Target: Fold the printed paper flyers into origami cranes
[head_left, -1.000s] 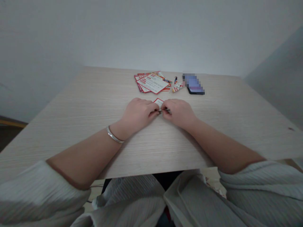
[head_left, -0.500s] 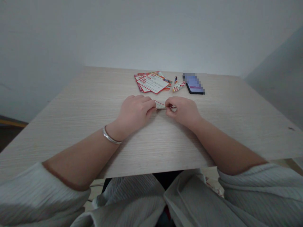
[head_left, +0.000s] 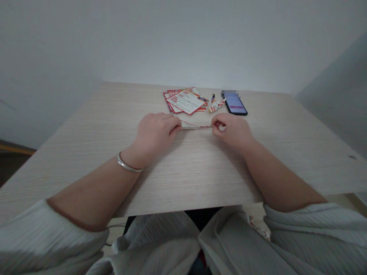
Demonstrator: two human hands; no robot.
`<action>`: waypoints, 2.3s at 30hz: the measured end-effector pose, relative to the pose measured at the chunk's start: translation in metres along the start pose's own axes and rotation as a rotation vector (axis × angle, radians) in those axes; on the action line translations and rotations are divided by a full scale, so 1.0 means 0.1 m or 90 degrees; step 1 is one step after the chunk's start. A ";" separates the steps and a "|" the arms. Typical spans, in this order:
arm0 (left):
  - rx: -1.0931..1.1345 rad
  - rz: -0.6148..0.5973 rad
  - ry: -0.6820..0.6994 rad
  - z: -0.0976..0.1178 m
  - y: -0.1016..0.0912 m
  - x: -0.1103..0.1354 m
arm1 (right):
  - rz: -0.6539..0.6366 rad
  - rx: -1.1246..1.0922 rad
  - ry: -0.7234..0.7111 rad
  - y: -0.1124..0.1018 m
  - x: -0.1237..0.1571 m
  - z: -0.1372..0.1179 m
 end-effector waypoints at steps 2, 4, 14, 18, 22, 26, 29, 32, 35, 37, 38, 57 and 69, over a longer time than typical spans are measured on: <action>0.000 0.007 -0.001 -0.01 0.00 0.00 | 0.004 -0.004 0.004 -0.01 0.00 0.01; 0.005 0.006 -0.005 -0.02 0.00 0.01 | 0.002 -0.007 0.008 -0.01 0.01 0.03; 0.092 0.020 -0.026 -0.09 0.06 0.01 | 0.107 -0.115 -0.004 -0.06 0.03 0.10; 0.113 0.005 0.023 -0.02 0.07 0.00 | 0.051 -0.068 -0.105 0.01 0.02 -0.18; 0.127 0.029 0.043 0.03 0.06 0.01 | 0.012 -0.029 -0.119 0.06 0.01 -0.36; 0.154 0.060 0.073 0.09 0.06 0.02 | -0.004 0.006 -0.134 0.10 0.00 -0.47; 0.153 0.060 0.092 0.14 0.07 0.02 | -0.030 0.017 -0.147 0.13 0.00 -0.52; 0.138 0.043 0.084 0.15 0.06 0.01 | -0.041 0.010 -0.150 0.12 0.00 -0.52; 0.123 0.026 0.067 0.13 0.05 0.00 | -0.047 0.002 -0.145 0.10 -0.01 -0.49; 0.118 0.015 0.066 0.12 0.04 -0.01 | -0.048 0.004 -0.140 0.08 -0.01 -0.47; 0.118 0.011 0.067 0.11 0.05 -0.01 | -0.046 0.004 -0.141 0.07 0.00 -0.45; 0.015 -0.033 -0.062 -0.36 0.07 -0.05 | 0.057 -0.214 -0.057 0.01 0.06 0.28; 0.154 -0.126 0.016 -0.14 0.24 0.01 | -0.054 -0.172 -0.189 0.21 0.04 0.18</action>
Point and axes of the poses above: each hand's wrist, its own x-axis away from the middle knuckle, its own y-axis out of the palm, z = x × y, the point moved 2 cm from there along -x, towards the middle knuckle, and after that the axes turned 6 degrees about -y, right-handed, at the moved point
